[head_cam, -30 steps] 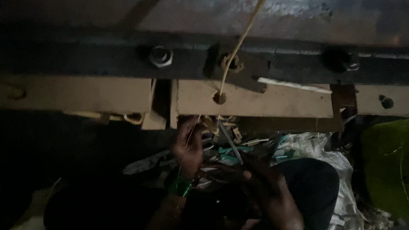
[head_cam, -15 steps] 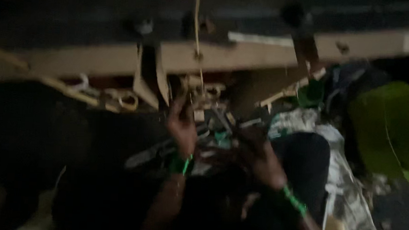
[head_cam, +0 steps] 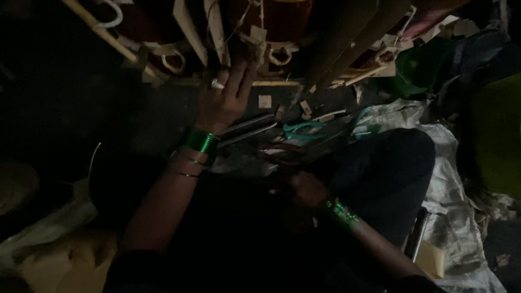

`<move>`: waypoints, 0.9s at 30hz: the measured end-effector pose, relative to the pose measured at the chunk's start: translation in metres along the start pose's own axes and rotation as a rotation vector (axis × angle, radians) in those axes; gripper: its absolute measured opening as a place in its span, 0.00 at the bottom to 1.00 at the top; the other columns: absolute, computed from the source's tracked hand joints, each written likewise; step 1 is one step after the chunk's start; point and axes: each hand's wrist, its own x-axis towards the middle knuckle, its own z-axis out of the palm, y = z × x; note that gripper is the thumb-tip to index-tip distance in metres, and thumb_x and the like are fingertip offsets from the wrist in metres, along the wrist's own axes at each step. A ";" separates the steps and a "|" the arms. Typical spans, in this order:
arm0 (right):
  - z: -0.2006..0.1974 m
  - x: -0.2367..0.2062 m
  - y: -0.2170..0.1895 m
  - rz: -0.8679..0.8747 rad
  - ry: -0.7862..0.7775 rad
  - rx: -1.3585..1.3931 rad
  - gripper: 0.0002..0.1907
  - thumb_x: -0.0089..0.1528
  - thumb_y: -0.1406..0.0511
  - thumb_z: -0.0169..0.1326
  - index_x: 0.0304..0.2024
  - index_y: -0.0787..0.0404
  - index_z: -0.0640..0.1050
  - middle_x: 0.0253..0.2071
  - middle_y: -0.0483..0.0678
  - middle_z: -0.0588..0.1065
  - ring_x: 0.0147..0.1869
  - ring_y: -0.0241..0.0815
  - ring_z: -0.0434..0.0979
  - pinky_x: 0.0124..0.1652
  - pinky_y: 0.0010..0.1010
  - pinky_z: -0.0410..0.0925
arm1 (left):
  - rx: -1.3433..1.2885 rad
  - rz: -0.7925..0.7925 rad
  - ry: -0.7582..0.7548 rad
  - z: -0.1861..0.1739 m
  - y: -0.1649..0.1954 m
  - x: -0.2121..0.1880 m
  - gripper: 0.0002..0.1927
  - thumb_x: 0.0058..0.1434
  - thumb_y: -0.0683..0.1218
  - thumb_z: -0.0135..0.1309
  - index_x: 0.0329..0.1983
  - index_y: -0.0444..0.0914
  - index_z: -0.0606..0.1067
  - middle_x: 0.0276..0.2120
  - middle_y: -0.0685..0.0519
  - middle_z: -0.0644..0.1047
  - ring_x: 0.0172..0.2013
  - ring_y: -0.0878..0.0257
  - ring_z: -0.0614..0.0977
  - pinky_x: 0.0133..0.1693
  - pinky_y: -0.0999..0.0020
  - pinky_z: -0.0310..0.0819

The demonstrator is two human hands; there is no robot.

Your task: The person sits on the floor and uses pliers and a hammer to adjust and secure components on a wooden-framed electrical device with copper coils. They repeatedly cut, bend, and hammer small wooden or wire pieces into place on the frame.

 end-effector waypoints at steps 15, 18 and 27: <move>0.015 0.094 -0.014 -0.151 0.669 -0.722 0.19 0.66 0.56 0.49 0.51 0.58 0.81 0.66 0.56 0.65 0.67 0.60 0.66 0.59 0.60 0.65 | -0.079 0.100 0.151 -0.020 -0.028 0.037 0.12 0.80 0.50 0.54 0.61 0.42 0.78 0.63 0.55 0.78 0.69 0.64 0.74 0.73 0.57 0.49; -0.024 0.065 -0.039 0.083 0.309 -0.081 0.18 0.62 0.57 0.52 0.49 0.61 0.79 0.53 0.57 0.72 0.56 0.57 0.73 0.53 0.51 0.70 | -0.128 0.076 0.114 -0.019 -0.029 0.030 0.16 0.80 0.50 0.52 0.64 0.38 0.76 0.65 0.52 0.76 0.68 0.64 0.73 0.73 0.58 0.53; -0.087 0.042 -0.060 -0.351 0.255 0.576 0.19 0.64 0.58 0.55 0.50 0.66 0.78 0.41 0.58 0.75 0.44 0.54 0.73 0.44 0.43 0.68 | -2.531 -0.807 -0.373 0.019 -0.025 -0.009 0.35 0.79 0.54 0.42 0.83 0.38 0.49 0.82 0.51 0.49 0.80 0.60 0.54 0.77 0.63 0.50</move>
